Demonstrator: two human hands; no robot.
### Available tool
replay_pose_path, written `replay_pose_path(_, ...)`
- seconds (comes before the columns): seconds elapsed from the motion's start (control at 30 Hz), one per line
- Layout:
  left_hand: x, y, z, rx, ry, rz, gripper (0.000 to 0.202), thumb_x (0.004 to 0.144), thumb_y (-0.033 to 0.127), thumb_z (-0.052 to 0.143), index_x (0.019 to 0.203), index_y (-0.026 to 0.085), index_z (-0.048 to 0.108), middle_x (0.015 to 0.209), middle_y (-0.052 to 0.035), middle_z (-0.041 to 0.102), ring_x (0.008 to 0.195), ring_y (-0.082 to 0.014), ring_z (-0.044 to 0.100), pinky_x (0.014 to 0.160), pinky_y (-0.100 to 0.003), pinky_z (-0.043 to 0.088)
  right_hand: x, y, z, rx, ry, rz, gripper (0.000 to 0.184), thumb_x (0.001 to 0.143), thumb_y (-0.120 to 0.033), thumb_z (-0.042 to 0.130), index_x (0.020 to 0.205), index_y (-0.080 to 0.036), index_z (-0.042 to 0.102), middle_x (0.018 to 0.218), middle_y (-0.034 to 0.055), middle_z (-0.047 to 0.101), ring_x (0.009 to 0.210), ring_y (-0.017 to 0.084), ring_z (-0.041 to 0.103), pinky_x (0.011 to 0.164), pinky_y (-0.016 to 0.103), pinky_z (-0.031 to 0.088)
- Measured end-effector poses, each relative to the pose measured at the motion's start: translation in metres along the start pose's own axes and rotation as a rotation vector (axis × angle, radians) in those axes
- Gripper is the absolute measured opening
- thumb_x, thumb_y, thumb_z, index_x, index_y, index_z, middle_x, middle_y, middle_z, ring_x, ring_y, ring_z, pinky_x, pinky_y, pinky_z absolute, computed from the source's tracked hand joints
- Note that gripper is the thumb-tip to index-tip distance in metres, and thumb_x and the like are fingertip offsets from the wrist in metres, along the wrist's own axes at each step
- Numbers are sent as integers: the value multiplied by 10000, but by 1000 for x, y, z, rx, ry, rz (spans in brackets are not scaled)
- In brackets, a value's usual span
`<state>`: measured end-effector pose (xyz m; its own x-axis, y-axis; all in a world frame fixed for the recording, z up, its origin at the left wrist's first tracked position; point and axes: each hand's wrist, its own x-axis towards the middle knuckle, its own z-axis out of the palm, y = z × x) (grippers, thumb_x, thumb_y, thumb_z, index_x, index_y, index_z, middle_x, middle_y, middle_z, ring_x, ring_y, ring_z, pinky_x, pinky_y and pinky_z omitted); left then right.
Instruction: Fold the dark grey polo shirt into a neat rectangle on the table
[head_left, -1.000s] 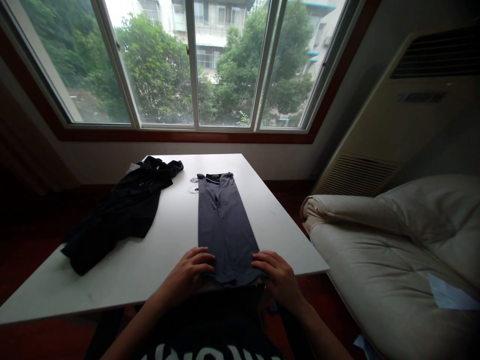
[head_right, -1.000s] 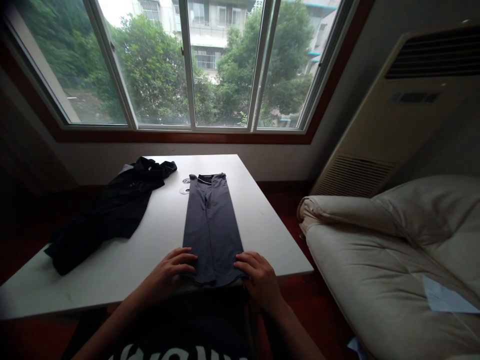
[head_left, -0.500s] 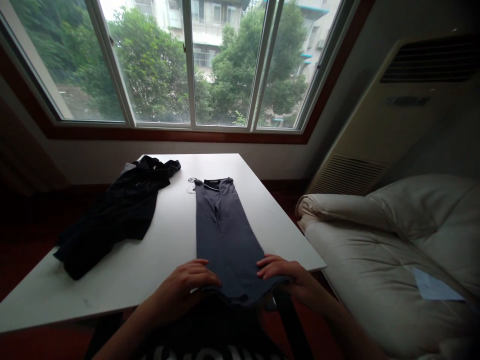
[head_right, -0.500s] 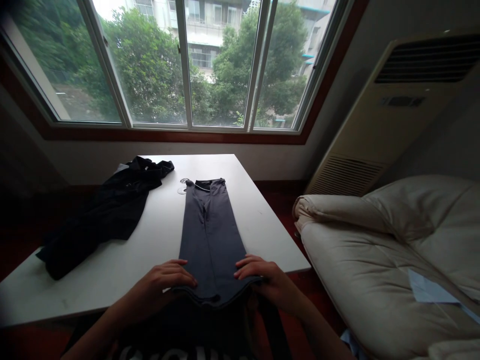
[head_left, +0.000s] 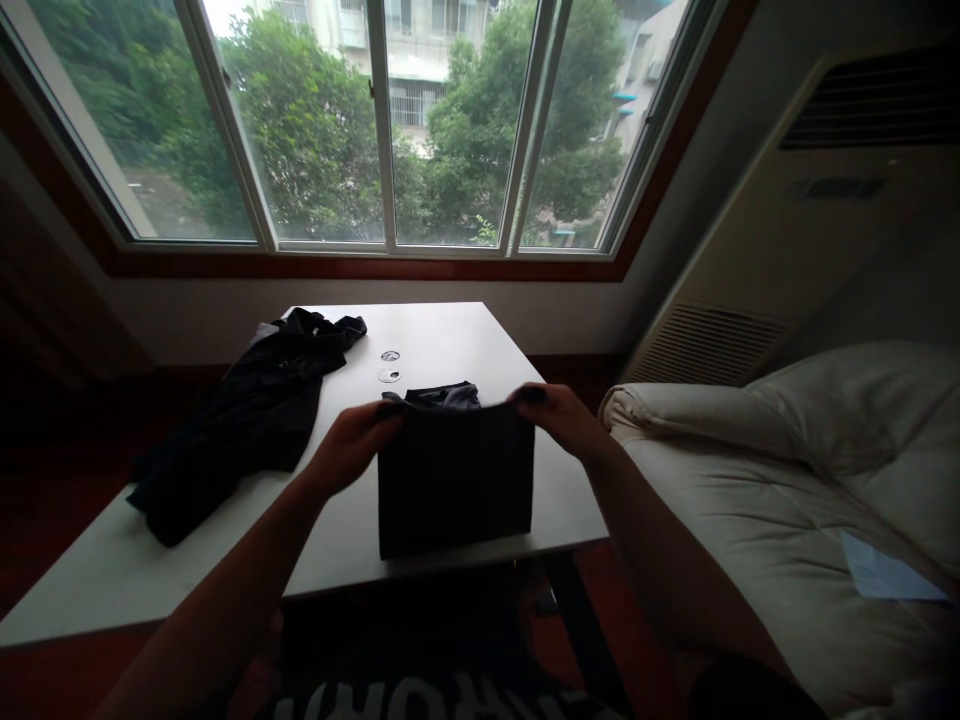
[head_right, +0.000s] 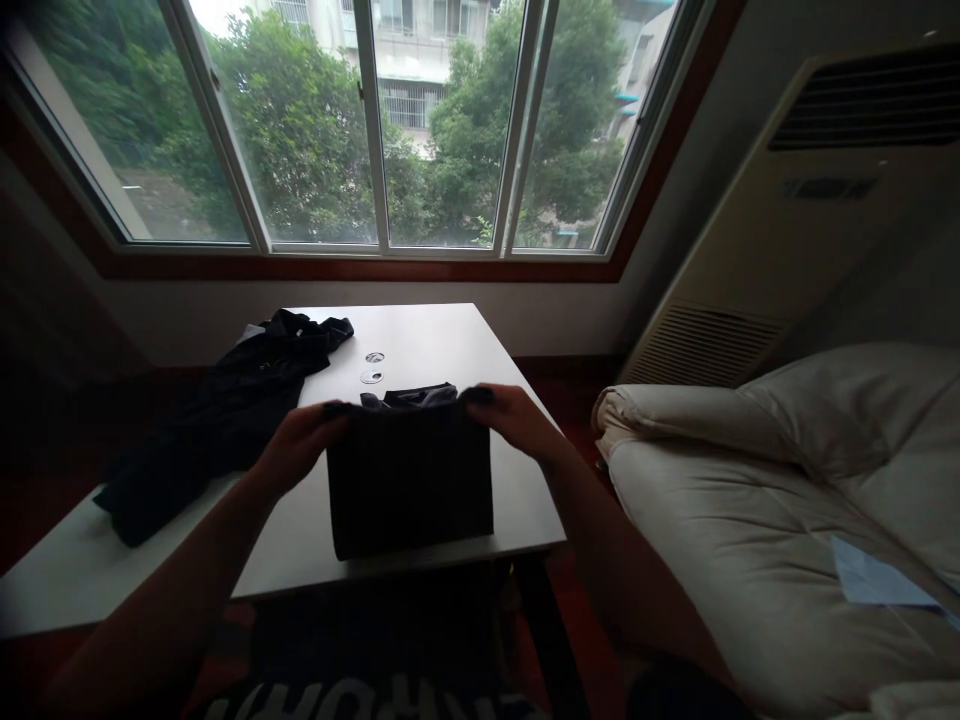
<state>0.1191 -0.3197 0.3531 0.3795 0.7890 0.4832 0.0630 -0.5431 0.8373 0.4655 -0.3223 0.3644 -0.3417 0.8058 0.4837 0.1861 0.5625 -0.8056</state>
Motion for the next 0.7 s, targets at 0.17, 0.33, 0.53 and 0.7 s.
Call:
replay_pose_path(0.17,71,-98,-11,21,273,-255,441,928,540,632,1082,136,717,919,-65,721,784,-192,660,694,-274,504,83,101,8,-249,178,127,396,939,-561,635,981,-180,731,856,38,708,842,210,643,786,314,528)
replay_pose_path(0.33,81,-181,-19,391,284,-574,581,935,421,625,1450,170,529,974,-66,740,816,-200,704,770,-293,507,90,184,21,-604,215,419,329,1002,-384,567,1252,-206,686,1021,68,749,985,215,688,910,305,511)
replay_pose_path(0.53,71,-217,-17,641,84,-385,459,920,386,636,1344,208,640,965,-46,731,911,-219,681,816,-299,495,66,233,25,-604,269,336,330,977,-305,591,1273,-183,669,1207,92,713,1090,201,667,1017,334,503)
replay_pose_path(0.7,77,-221,-1,806,64,-267,392,925,364,641,1281,208,688,1062,-80,710,1012,-242,632,939,-342,476,71,237,36,-617,230,235,349,961,-298,615,1275,-159,678,1310,126,657,1227,222,604,1119,366,448)
